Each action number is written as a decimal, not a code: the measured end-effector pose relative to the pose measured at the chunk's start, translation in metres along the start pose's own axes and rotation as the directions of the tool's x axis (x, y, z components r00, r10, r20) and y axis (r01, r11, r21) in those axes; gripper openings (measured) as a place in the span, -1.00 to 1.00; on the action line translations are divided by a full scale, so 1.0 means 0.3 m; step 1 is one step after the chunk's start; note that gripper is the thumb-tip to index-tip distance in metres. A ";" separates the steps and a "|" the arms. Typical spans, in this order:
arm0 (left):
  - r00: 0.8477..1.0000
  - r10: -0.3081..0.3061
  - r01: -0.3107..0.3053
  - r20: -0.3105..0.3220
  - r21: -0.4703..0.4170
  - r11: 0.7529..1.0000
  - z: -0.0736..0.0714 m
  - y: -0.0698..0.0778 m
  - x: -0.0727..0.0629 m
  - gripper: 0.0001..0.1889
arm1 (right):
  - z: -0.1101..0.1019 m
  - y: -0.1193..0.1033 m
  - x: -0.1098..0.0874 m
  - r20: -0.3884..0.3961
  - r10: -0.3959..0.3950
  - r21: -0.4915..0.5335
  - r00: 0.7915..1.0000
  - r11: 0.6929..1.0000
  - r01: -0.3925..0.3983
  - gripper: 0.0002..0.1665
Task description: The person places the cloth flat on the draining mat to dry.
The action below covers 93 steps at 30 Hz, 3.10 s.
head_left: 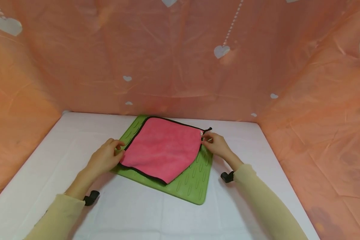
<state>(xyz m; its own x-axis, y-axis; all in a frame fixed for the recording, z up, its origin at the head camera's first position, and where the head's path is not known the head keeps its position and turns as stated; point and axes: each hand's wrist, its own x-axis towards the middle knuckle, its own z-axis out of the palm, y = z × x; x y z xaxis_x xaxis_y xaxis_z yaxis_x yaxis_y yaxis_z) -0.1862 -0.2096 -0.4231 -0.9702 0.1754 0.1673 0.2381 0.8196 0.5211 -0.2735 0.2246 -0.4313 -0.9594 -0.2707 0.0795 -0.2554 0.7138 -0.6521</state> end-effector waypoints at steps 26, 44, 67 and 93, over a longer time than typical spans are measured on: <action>0.967 0.124 -0.100 0.224 -0.113 0.988 0.031 -0.076 -0.020 -0.62 | 0.098 -0.035 -0.070 0.070 -0.035 0.100 0.997 0.995 0.028 -0.70; 0.989 0.059 -0.063 0.136 0.024 0.998 0.069 -0.056 -0.022 -0.66 | 0.121 -0.053 -0.062 0.031 -0.030 0.116 0.999 0.993 0.026 -0.63; 0.994 0.089 -0.074 0.070 -0.199 0.977 -0.009 -0.033 -0.007 -0.73 | 0.115 -0.088 -0.093 -0.124 0.069 0.418 0.990 0.908 -0.011 -0.70; 0.976 0.140 -0.112 0.166 -0.169 0.979 0.015 -0.075 -0.022 -0.76 | 0.109 -0.086 -0.174 0.078 -0.417 -0.031 0.906 0.907 0.420 -0.81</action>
<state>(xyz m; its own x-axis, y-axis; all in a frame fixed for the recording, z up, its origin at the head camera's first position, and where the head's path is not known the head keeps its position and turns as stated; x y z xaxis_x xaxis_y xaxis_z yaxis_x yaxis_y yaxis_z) -0.1853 -0.2266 -0.4398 -0.9211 0.3771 0.0971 0.3495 0.6907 0.6331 -0.2128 0.1994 -0.4432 -0.7533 -0.5927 0.2851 -0.6381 0.5537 -0.5350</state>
